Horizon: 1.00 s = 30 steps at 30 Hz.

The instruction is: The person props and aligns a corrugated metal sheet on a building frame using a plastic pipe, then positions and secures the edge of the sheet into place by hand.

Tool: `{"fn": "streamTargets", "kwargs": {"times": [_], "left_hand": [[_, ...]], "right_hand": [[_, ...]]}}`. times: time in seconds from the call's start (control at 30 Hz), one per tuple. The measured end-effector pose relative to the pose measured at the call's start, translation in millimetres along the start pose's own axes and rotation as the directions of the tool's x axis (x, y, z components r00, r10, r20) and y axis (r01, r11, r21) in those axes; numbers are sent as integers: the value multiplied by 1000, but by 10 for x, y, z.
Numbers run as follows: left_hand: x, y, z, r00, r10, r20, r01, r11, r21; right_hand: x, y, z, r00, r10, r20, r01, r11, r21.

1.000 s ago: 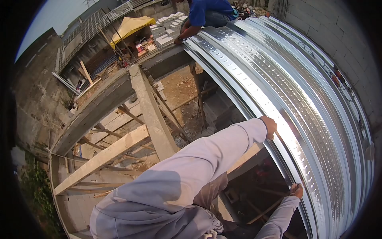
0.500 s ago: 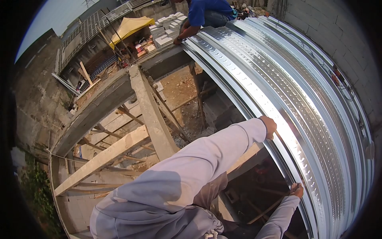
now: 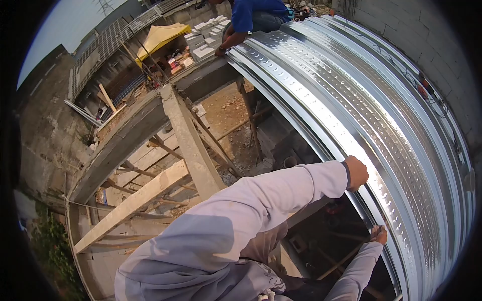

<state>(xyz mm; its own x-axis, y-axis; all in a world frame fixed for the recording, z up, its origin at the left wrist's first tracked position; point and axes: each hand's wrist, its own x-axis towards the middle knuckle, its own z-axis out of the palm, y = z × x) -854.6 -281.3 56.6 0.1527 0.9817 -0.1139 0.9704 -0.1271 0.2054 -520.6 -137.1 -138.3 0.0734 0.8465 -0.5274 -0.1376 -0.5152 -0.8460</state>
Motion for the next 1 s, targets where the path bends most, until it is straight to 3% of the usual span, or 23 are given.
{"fn": "streamTargets", "kwargs": {"times": [0.03,0.17,0.23,0.27,0.3,0.33,0.37,0.43,0.5,0.57,0.7,0.8,1.0], "left_hand": [[-8,122,-49,999,49,1,-49,999,11],[-324,656,-442,965,263,-3,-263,965,-3],[-425,896,-452,929,361,-85,-363,932,-10],[-525,1000,-478,899,390,-201,-409,910,-66],[-553,1131,-352,853,420,-309,-417,906,80],[-654,1198,-473,866,466,-183,-458,885,85],[-748,1283,-619,861,507,-49,-502,860,89],[-807,1525,-636,820,567,75,-572,817,77],[-845,1705,-748,757,620,207,-645,759,84],[-870,1868,-904,658,674,335,-735,672,91],[-1021,1767,-981,617,690,378,-755,655,37],[-1061,1808,-948,611,678,408,-742,670,-2],[-1125,1836,-1043,606,664,438,-716,696,-64]], "right_hand": [[-107,-12,54,996,-4,-85,4,1000,-5],[292,152,-219,1000,11,0,-11,1000,20],[160,118,-174,997,-30,65,28,999,33],[171,138,-209,995,-73,68,73,997,0],[160,148,-232,991,-115,72,117,993,-32],[-281,-36,57,995,-82,-62,83,997,11],[69,98,-177,999,-15,-30,15,1000,17],[-345,-37,66,989,-84,-120,88,996,29],[-241,-62,78,979,14,-202,-13,1000,5],[-20,52,-45,990,0,-144,3,1000,24],[-350,-119,146,976,-17,-217,13,1000,-18],[-211,-48,68,985,18,-171,-28,998,-52],[-395,-202,109,972,6,-234,-5,1000,5]]}}
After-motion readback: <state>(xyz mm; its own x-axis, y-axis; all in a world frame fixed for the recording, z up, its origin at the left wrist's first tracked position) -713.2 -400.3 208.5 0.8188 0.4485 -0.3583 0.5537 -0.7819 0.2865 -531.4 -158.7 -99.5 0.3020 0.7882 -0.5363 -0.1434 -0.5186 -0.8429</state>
